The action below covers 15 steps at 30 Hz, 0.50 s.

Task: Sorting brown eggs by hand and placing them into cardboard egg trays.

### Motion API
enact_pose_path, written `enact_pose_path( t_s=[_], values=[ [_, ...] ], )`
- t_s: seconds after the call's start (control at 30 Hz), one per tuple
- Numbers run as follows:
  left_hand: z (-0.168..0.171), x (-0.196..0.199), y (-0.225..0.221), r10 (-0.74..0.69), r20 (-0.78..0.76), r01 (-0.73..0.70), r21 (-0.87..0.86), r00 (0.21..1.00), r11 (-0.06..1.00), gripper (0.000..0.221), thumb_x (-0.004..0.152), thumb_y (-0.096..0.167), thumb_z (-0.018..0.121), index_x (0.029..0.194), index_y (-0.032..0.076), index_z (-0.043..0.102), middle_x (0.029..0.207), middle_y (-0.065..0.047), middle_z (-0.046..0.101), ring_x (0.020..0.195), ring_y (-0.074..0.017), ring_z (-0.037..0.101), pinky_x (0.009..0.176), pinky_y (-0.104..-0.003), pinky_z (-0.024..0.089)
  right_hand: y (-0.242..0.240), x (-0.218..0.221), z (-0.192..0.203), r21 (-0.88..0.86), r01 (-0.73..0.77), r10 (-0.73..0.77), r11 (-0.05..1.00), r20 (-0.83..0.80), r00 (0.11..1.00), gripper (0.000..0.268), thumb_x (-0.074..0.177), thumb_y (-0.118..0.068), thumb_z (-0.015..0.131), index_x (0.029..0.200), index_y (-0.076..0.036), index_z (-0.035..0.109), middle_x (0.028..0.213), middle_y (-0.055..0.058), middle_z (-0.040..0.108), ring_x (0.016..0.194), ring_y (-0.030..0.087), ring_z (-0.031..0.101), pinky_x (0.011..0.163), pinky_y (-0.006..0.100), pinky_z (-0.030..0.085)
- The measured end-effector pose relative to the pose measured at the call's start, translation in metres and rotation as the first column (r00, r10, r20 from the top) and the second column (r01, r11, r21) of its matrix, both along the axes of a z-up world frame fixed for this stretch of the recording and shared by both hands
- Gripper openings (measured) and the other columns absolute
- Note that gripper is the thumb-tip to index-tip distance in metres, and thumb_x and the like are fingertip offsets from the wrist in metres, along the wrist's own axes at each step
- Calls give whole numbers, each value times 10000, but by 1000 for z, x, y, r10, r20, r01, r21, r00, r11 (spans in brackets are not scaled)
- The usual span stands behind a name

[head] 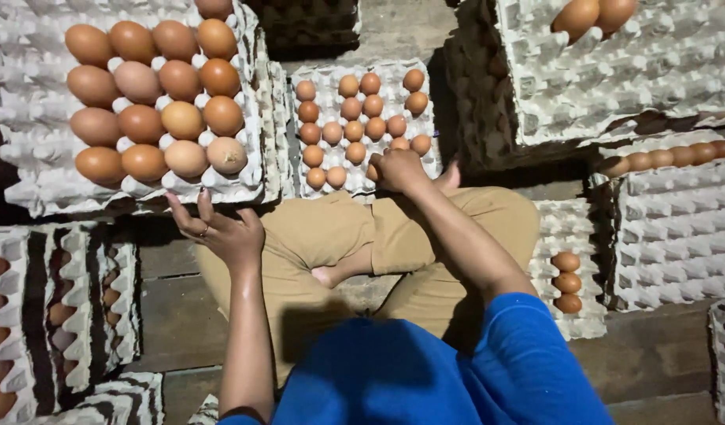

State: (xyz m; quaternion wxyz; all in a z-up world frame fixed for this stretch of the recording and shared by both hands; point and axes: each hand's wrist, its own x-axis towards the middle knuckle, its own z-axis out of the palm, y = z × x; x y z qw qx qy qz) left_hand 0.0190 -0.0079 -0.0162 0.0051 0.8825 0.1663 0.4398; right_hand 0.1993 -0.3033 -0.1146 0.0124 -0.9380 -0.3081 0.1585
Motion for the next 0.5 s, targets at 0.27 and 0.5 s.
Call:
enact_pose_path(
  t_s=[0.27,0.5],
  values=[
    [2,-4,-1,-15,-19,15,-14,1000,1000,576,753,140,646,1291,88,449,1455,-289,301,1260,-465,396,977,-555,365,-25,-33,91,660,740,227,131,-746,626,678,768,63,573,1396,-150,431,1085,105,583,795,170,605,562,251,562],
    [3,-4,-2,-3,-18,3,18,1000,1000,558,766,153,623,1293,56,464,1423,-307,329,1235,-479,422,967,-521,383,-113,-40,183,578,786,401,-220,-681,613,498,932,-202,554,1376,-73,371,1181,209,580,917,238,676,766,318,627]
  ],
)
